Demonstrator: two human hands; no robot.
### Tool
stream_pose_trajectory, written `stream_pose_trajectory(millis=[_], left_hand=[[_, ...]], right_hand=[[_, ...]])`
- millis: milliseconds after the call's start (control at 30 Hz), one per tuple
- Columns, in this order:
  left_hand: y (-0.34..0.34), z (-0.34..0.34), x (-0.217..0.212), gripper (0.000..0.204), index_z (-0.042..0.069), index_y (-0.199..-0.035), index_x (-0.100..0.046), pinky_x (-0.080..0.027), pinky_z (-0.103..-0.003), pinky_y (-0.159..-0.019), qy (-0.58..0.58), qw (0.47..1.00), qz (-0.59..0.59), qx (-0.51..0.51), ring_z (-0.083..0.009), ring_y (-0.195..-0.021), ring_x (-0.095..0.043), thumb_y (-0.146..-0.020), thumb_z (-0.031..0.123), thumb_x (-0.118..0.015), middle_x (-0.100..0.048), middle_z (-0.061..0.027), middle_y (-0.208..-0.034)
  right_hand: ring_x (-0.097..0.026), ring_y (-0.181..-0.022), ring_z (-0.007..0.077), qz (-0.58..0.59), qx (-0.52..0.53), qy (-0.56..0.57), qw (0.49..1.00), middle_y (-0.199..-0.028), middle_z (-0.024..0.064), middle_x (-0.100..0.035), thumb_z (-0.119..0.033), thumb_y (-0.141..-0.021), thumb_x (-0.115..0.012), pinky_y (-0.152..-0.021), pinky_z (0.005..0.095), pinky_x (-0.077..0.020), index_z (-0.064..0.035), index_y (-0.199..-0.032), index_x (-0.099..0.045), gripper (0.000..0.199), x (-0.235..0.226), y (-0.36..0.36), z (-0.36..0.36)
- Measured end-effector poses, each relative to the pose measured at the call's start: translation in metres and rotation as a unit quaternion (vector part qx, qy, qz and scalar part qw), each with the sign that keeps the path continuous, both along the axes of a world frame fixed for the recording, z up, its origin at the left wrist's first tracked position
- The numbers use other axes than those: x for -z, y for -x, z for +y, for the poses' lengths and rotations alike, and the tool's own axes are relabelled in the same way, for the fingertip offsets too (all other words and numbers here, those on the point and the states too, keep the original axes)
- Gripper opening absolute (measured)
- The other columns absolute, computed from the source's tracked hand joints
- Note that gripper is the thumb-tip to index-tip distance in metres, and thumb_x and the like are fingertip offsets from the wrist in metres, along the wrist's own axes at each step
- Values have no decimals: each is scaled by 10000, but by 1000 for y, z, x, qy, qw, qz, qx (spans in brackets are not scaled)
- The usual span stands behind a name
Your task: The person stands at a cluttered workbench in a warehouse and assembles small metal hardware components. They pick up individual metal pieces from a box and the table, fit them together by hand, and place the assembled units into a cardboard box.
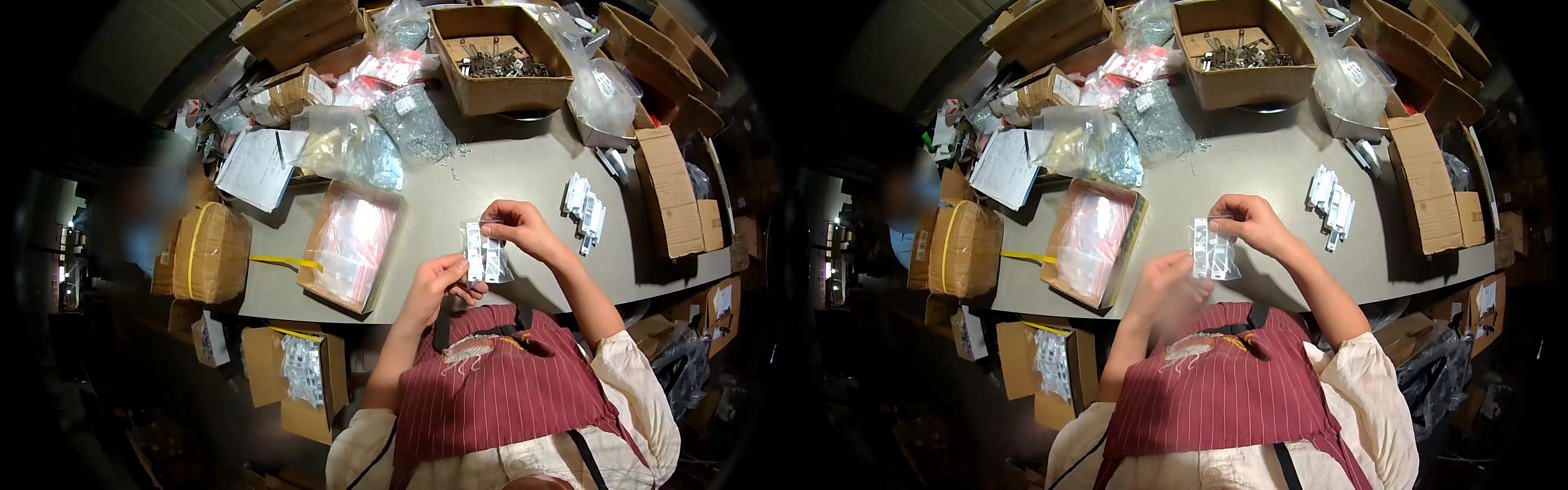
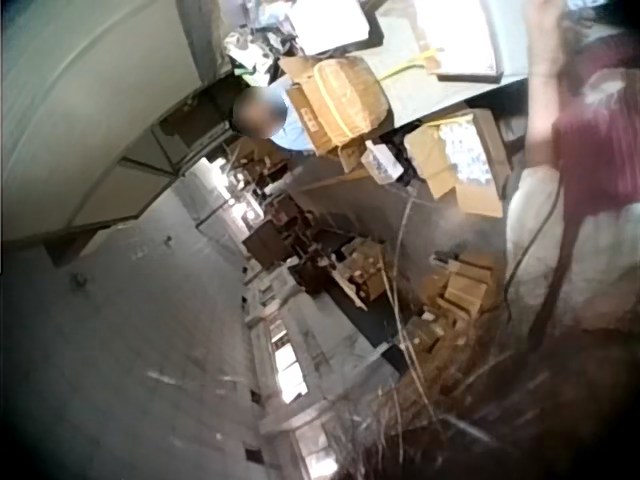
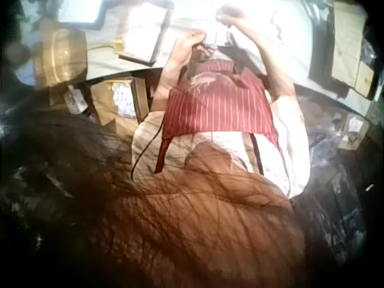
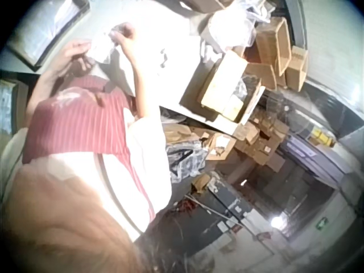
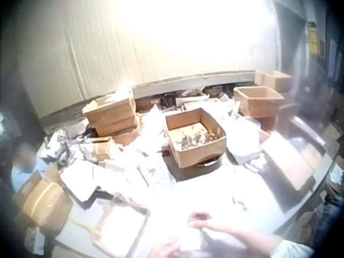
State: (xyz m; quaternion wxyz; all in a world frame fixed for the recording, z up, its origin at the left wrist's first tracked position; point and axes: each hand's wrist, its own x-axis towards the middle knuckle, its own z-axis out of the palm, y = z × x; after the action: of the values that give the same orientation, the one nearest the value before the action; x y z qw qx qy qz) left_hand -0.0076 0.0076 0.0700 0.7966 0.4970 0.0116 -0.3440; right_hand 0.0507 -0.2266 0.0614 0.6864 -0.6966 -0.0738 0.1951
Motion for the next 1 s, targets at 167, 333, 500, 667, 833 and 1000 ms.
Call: stream_pose_trajectory(millis=[167, 333, 500, 667, 833, 1000], left_hand=[[-2, 3, 3, 341, -45, -1118, -648, -555, -260, -626, -23, 999, -31, 18, -160, -741, -687, -1050, 259, -512, -707, -113, -885], [3, -1, 10, 319, -35, -1120, -635, -544, -263, -615, 31, 999, 3, -24, -150, -707, -666, -1048, 251, -513, -680, -87, -846], [5, -3, 11, 300, -24, -1148, -622, -532, -253, -626, 38, 999, 1, -34, -128, -744, -661, -1019, 242, -573, -689, -77, -900], [5, -2, 8, 322, -25, -1171, -622, -520, -240, -638, 38, 999, -1, -27, -112, -774, -659, -979, 233, -623, -696, -68, -923], [2, 1, 9, 317, -28, -1164, -638, -502, -234, -632, 26, 999, -10, -18, -108, -758, -652, -962, 215, -612, -691, -58, -911], [2, 3, 7, 299, -23, -1009, -649, -473, -249, -562, 32, 998, 9, -45, -130, -639, -630, -980, 264, -568, -677, -81, -798]], right_hand=[[-590, -751, 73, 28, -4, -59, 998, -838, 6, -675, -115, -891, -734, -671, 244, -475, -1, -977, -696, 148, 3, 3, 1], [-588, -757, 72, 31, -10, -84, 996, -849, 9, -676, -124, -888, -740, -676, 244, -472, 0, -971, -699, 155, -2, 3, 3], [-584, -732, 72, 36, -16, -89, 995, -828, 10, -670, -131, -887, -745, -652, 244, -464, 0, -958, -705, 154, -4, 3, 8], [-581, -698, 73, 28, -12, -86, 996, -799, 12, -664, -138, -893, -743, -619, 240, -456, 0, -944, -708, 152, -12, 2, 10], [-568, -683, 68, 10, -29, -76, 997, -785, 3, -657, -153, -911, -739, -594, 236, -444, -6, -942, -706, 153, -19, 0, 10], [-554, -638, 76, 15, -30, -84, 996, -755, 14, -653, -147, -900, -738, -571, 240, -441, 4, -918, -713, 154, -22, -3, 11]])
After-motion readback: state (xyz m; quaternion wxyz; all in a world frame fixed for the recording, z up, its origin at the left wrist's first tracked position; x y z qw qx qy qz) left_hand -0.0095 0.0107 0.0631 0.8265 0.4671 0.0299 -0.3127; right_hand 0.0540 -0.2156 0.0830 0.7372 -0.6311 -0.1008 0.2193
